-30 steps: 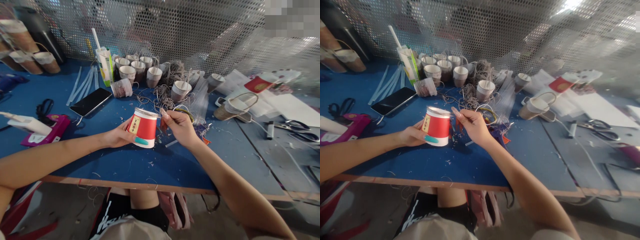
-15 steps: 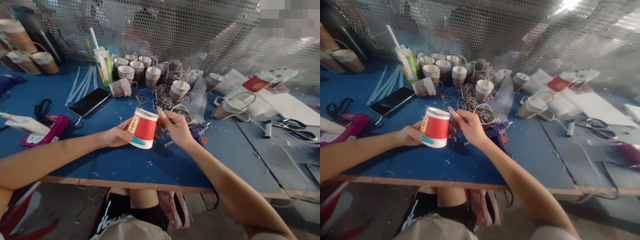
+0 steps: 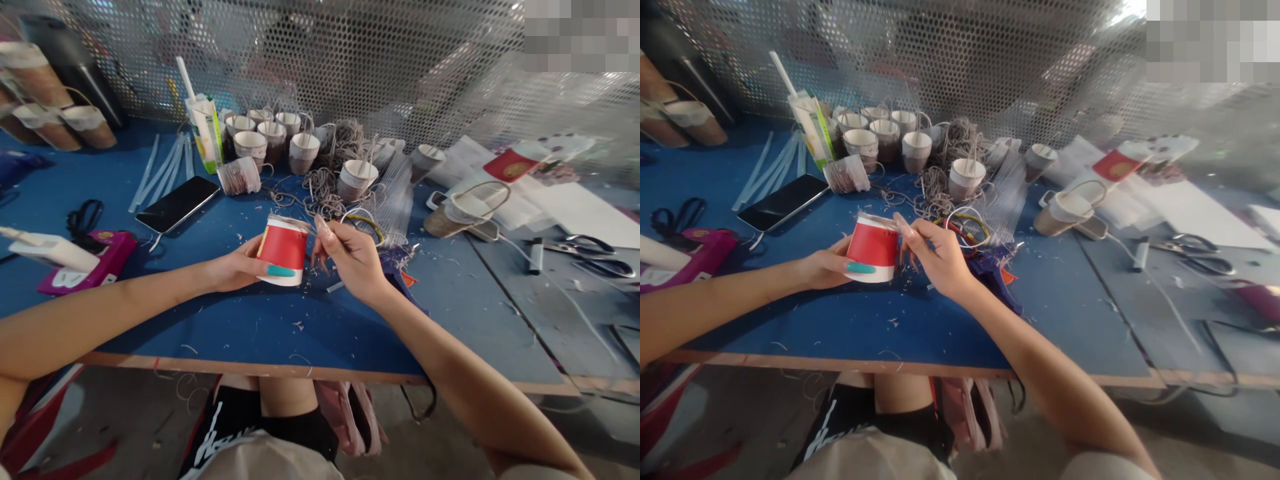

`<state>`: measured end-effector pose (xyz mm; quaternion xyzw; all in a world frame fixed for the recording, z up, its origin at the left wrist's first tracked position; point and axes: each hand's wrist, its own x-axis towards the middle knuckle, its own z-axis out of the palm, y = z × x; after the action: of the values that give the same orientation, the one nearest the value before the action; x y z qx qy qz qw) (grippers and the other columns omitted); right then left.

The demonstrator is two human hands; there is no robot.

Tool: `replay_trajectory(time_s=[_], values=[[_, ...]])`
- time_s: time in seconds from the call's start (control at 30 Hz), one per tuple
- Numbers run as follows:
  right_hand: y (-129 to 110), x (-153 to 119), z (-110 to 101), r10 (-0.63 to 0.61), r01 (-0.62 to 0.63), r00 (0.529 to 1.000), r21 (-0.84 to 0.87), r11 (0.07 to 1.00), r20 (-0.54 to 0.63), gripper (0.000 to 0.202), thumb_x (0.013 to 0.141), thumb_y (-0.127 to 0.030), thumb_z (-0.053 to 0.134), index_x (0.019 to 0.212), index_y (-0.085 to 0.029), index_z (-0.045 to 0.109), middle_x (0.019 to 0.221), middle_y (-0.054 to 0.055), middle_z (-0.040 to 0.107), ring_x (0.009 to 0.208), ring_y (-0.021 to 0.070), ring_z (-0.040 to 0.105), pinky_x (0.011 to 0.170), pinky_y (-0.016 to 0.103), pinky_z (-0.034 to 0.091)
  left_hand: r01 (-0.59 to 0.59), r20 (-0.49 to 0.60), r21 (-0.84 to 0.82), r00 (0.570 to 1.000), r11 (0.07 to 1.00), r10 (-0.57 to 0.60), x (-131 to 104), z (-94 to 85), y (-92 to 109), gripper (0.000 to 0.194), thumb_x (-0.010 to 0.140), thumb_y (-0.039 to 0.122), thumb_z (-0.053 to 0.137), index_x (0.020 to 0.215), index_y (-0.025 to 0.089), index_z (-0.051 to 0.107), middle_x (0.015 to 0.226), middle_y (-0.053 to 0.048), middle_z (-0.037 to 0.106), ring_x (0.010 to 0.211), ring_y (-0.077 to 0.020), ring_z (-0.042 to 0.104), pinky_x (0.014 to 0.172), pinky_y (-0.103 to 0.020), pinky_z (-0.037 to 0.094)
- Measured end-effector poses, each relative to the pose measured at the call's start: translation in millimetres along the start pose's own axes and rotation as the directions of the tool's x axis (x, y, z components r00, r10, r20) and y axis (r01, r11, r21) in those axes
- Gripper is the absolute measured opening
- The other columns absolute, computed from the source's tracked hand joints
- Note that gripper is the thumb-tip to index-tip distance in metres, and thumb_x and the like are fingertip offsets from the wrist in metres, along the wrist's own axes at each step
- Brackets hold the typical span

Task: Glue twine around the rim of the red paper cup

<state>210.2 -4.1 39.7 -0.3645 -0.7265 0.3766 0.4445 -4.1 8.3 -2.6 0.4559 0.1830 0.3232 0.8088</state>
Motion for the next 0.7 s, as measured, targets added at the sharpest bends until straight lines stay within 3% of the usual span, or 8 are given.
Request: replay_trajectory(time_s=[0.17,0.4,0.7], values=[[-0.9,-0.8,-1.3,-0.025,0.025,1.000,0.010,1.000,0.002,0.045,0.088,-0.058,0.061,0.066,-0.021,0.053,0.055,-0.005,0.051,0.046,0.0074,0.046,0.047,0.025,0.037,-0.020,-0.046,0.036,0.999,0.999,0.022,1.0,0.6,-2.1,0.062,0.058,0.024,0.087,0.115,0.020,0.063,0.101,-0.007,0.071,0.087,-0.0212,0.067,0.082,-0.035,0.053],[-1.5,0.7,-1.3,-0.094,0.094,0.995,-0.028,0.995,-0.022,0.042,0.093,-0.050,0.059,0.064,-0.020,0.055,0.058,-0.004,0.053,0.051,0.0080,0.048,0.055,0.026,0.039,-0.018,0.020,0.060,1.000,0.998,0.017,-0.2,2.2,-0.3,0.050,0.058,0.026,0.086,0.103,0.018,0.066,0.090,-0.006,0.072,0.078,-0.0193,0.067,0.076,-0.034,0.054],[0.2,0.5,0.8,-0.101,0.099,0.995,-0.070,0.993,-0.026,0.043,0.092,-0.051,0.060,0.063,-0.020,0.055,0.058,-0.004,0.052,0.055,0.0096,0.046,0.057,0.028,0.038,0.002,0.050,0.127,0.999,0.992,-0.008,-2.3,2.1,1.5,0.056,0.054,0.035,0.086,0.104,0.017,0.065,0.086,-0.008,0.070,0.072,-0.0204,0.065,0.068,-0.034,0.052]])
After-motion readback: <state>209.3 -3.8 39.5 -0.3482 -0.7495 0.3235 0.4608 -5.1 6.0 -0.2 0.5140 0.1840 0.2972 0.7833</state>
